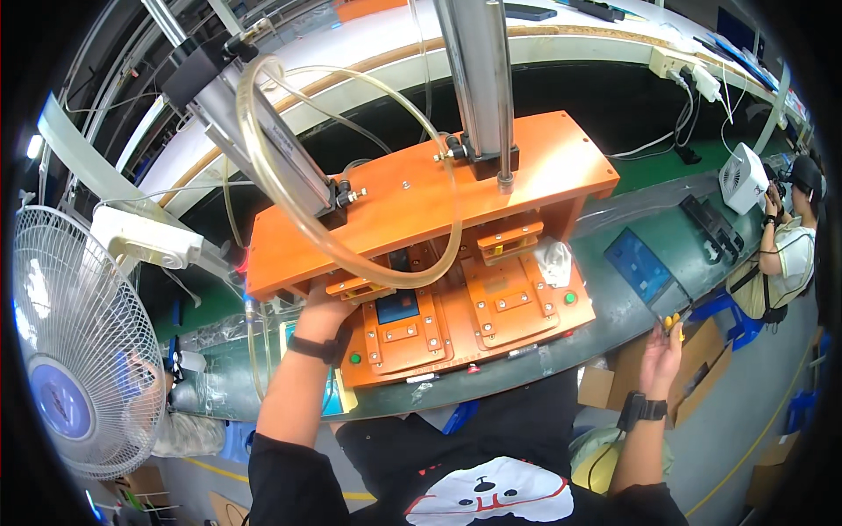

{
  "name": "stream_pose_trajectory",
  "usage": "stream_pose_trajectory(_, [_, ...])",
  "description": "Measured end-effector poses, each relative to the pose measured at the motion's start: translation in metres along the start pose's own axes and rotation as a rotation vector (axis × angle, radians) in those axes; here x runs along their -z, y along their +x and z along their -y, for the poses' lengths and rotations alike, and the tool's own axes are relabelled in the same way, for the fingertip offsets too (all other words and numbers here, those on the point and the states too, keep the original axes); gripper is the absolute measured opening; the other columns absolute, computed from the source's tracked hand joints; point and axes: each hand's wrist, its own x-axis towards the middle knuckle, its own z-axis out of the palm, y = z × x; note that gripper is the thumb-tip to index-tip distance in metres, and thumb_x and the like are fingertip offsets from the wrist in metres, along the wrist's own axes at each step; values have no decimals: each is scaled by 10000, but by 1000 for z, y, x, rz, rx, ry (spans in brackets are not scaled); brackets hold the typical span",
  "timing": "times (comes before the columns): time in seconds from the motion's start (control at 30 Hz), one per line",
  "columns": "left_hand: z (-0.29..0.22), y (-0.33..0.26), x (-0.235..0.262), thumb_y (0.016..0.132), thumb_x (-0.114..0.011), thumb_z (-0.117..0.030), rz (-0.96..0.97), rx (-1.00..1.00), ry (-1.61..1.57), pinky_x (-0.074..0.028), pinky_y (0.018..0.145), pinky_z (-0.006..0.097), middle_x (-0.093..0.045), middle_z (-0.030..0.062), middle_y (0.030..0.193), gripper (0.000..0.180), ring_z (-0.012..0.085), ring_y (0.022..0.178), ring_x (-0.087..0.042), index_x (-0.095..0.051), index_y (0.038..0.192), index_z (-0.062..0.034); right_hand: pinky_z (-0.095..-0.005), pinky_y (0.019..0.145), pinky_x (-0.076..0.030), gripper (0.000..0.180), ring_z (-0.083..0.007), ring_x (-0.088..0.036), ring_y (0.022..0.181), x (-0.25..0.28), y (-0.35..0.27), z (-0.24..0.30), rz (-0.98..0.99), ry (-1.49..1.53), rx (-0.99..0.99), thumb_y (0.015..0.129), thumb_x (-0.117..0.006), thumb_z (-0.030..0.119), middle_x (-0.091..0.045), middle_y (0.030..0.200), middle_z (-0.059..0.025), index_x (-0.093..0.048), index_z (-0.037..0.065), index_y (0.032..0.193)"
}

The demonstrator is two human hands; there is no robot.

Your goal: The person repeatedly places small black rectangular objects into an orange press machine, activates the press, and removes the processed items. They handle the objects one at a time, using yellow foam pads to assist with placement and removal.

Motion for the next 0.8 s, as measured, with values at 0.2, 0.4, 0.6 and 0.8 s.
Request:
stream_pose_trajectory(0.2, [1, 7, 4, 938, -744, -255, 20, -9, 21, -558, 897, 508, -742, 175, 1127, 347, 393, 1033, -704, -708, 1226, -64, -315, 931, -584, 228, -201, -703, 1048, 2, 40, -27, -13, 96, -37, 1086, -647, 216, -731, 1168, -84, -656, 45, 1237])
stream_pose_trajectory(0.4, [7, -2, 15, 927, -756, -241, 15, 7, 21, -554, 891, 508, -739, 168, 1126, 362, 387, 1023, -704, -697, 1228, -48, -347, 960, -589, 220, -232, -697, 1056, -33, 98, -58, -46, 134, -78, 1091, -638, 229, -715, 1148, -92, -642, 36, 1196])
stream_pose_trajectory(0.6, [-46, -37, 30, 916, -767, -226, 87, -18, -40, -551, 884, 508, -735, 162, 1126, 378, 382, 1012, -704, -685, 1230, -32, -420, 978, -642, 194, -299, -723, 1016, -61, 194, -100, -173, 96, -23, 1100, -599, 160, -679, 1094, -169, -543, -13, 1168])
stream_pose_trajectory(0.8, [-79, -113, 11, 894, -719, -111, -9, -123, -89, -327, 1224, 489, -535, 233, 1485, 612, 412, 1434, -471, -527, 1456, 36, -399, 696, -694, 320, -357, -778, 842, -128, 273, -151, -134, -208, -153, 1093, -604, 249, -692, 1077, -223, -498, -26, 1220])
